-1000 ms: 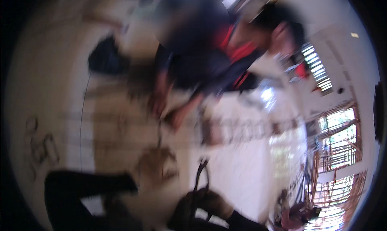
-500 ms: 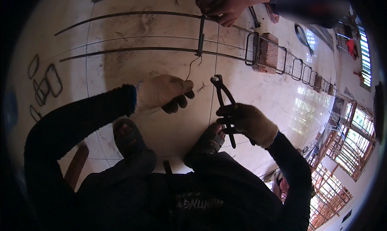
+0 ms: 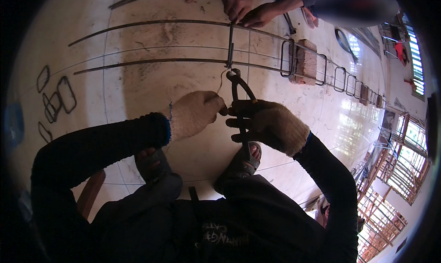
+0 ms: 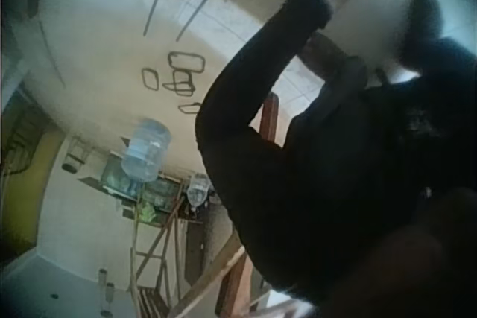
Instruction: The person assembles a metal frame by tying metal rods together with wire. They use pliers to twist and secure the wire at multiple points along the frame.
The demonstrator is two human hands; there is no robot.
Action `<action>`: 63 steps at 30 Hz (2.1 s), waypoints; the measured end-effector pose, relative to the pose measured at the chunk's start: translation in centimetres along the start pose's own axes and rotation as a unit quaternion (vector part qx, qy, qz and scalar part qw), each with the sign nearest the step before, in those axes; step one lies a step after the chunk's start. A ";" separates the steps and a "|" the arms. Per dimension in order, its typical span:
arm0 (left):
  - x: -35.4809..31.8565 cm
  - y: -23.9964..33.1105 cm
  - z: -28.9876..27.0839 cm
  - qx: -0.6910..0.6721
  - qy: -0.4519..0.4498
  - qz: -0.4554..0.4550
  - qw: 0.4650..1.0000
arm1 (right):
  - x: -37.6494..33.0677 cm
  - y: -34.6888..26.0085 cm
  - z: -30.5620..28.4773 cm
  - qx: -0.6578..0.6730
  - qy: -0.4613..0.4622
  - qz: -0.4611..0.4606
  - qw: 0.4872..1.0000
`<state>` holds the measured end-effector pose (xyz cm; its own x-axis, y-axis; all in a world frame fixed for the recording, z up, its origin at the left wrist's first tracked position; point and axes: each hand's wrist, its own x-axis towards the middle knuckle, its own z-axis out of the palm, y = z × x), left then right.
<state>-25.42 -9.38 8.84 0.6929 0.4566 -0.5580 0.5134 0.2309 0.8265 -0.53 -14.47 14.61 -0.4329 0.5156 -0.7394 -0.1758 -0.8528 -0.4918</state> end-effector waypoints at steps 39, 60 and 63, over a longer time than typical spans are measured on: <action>-0.6 0.4 -0.1 -0.075 0.047 -0.060 0.994 | 2.5 1.6 1.1 -0.179 -0.007 -0.100 0.979; -0.7 0.6 0.1 -0.071 0.048 -0.058 0.995 | 2.8 3.0 2.1 -0.446 0.073 -0.203 0.868; -0.5 0.1 0.3 -0.061 0.058 -0.045 0.995 | 2.8 2.8 2.2 -0.630 0.070 -0.257 0.730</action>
<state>-25.56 -9.86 9.20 0.5803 0.5232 -0.6241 0.5004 0.3755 0.7801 -4.14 -15.66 12.17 -0.4861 0.8191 -0.3048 0.7071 0.1636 -0.6880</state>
